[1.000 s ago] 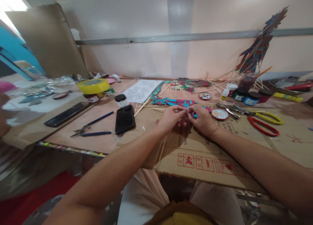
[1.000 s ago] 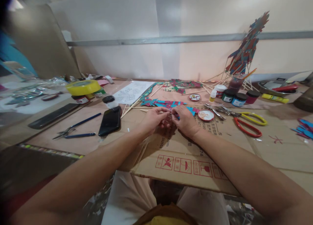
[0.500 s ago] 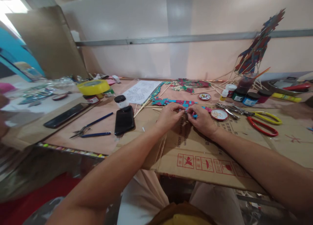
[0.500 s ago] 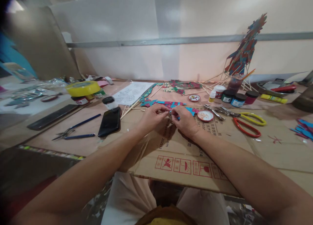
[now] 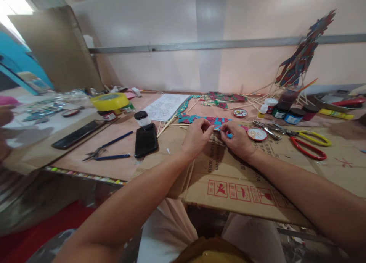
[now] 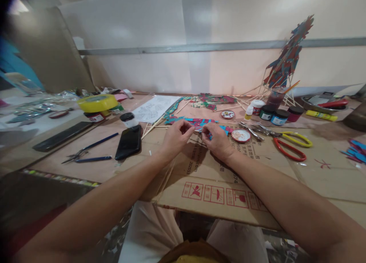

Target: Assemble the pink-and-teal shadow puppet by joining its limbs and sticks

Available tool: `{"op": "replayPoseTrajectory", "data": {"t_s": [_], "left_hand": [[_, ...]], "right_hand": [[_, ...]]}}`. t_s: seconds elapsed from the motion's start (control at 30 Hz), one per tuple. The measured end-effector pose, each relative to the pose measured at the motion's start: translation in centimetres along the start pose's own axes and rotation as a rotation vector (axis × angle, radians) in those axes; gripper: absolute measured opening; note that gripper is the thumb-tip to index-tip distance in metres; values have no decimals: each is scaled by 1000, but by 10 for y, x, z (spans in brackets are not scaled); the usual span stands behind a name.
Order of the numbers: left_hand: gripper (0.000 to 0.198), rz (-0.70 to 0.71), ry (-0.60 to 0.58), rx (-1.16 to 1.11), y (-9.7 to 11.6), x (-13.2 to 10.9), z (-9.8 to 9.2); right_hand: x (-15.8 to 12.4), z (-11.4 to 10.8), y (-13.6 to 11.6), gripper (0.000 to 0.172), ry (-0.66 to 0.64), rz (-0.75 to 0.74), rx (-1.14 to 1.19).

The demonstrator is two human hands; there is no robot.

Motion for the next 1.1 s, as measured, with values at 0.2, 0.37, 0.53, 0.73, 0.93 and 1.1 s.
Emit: {"op": "replayPoseTrajectory", "data": {"t_s": [0.2,0.37,0.53,0.73,0.93,1.1], "left_hand": [[34,-377,-267,-546,-15,-12,29],[36,-697,-389,-1136,-23,-22,54],[29,-682,-297,-1339,-27,-19,59],[22,-627,-278,-1370,-28,-18,62],[22,-649,-326,-1370,-28,-17,61],[20,-666,-361,-1384,-29,-16,62]], "right_hand": [[0,-1,2,8,2,25,0],[-1,0,3,9,19,6,-8],[-1,3,0,10,-26,-42,13],[1,0,-6,11,-53,-79,20],[1,-2,-8,13,-51,-82,36],[1,-1,-6,11,-62,-74,49]]}}
Point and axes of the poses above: each hand's wrist, its own x-axis towards the middle knuckle, its own z-axis out of the palm, y = z × x, the point moved 6 cm from there along x, towards the middle knuckle, and after that the axes turned 10 degrees about -y, right-handed, at the moved point
